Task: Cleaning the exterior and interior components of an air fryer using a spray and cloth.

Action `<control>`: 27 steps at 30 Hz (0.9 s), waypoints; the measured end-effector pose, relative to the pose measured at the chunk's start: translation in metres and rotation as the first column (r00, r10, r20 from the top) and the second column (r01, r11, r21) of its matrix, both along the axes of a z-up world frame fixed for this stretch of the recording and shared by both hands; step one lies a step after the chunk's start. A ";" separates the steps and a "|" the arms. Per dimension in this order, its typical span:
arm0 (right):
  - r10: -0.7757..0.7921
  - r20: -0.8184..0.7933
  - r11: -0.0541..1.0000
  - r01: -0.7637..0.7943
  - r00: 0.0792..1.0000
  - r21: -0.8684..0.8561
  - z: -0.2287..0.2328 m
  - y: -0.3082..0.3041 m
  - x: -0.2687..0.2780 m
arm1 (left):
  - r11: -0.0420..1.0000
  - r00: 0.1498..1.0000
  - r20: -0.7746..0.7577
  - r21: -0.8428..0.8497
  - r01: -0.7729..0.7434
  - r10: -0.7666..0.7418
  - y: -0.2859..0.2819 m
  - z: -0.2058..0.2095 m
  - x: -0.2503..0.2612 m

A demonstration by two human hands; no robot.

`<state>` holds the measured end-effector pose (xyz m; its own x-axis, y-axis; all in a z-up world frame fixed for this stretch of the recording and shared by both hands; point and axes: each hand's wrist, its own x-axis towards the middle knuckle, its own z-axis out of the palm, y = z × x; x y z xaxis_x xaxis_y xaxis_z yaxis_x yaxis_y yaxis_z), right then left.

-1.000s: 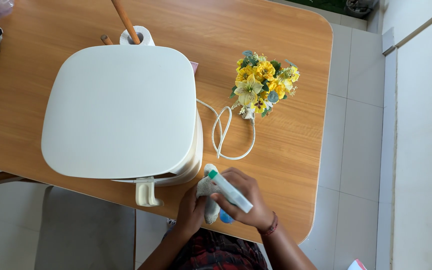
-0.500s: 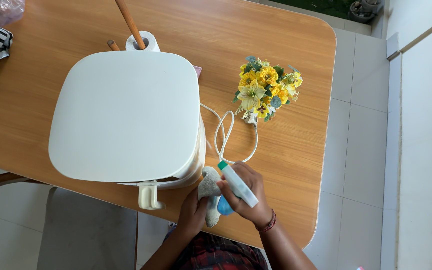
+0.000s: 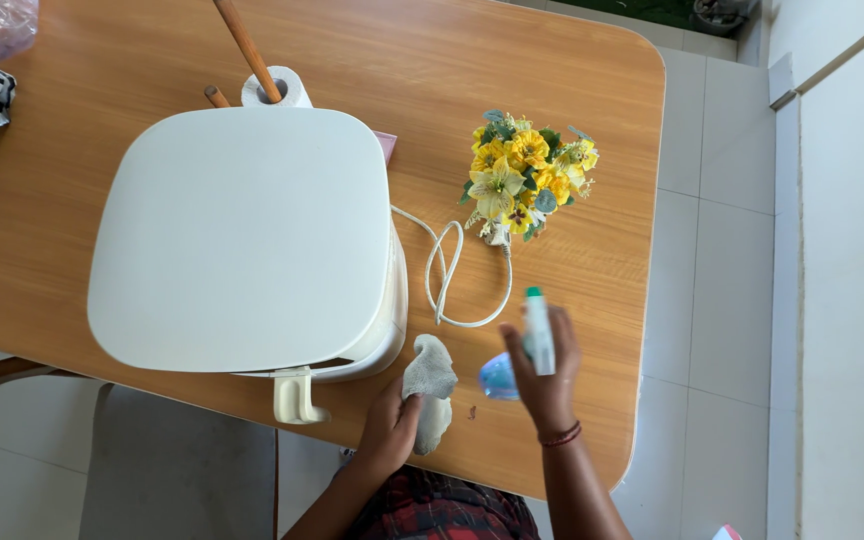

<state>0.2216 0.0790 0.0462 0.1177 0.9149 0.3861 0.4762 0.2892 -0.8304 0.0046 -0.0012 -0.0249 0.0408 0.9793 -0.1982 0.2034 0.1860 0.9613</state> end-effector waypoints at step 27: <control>-0.116 0.083 0.992 0.111 0.990 0.066 -0.129 -0.140 0.052 | 0.997 0.915 0.398 0.003 0.079 -0.074 0.010 -0.004 0.023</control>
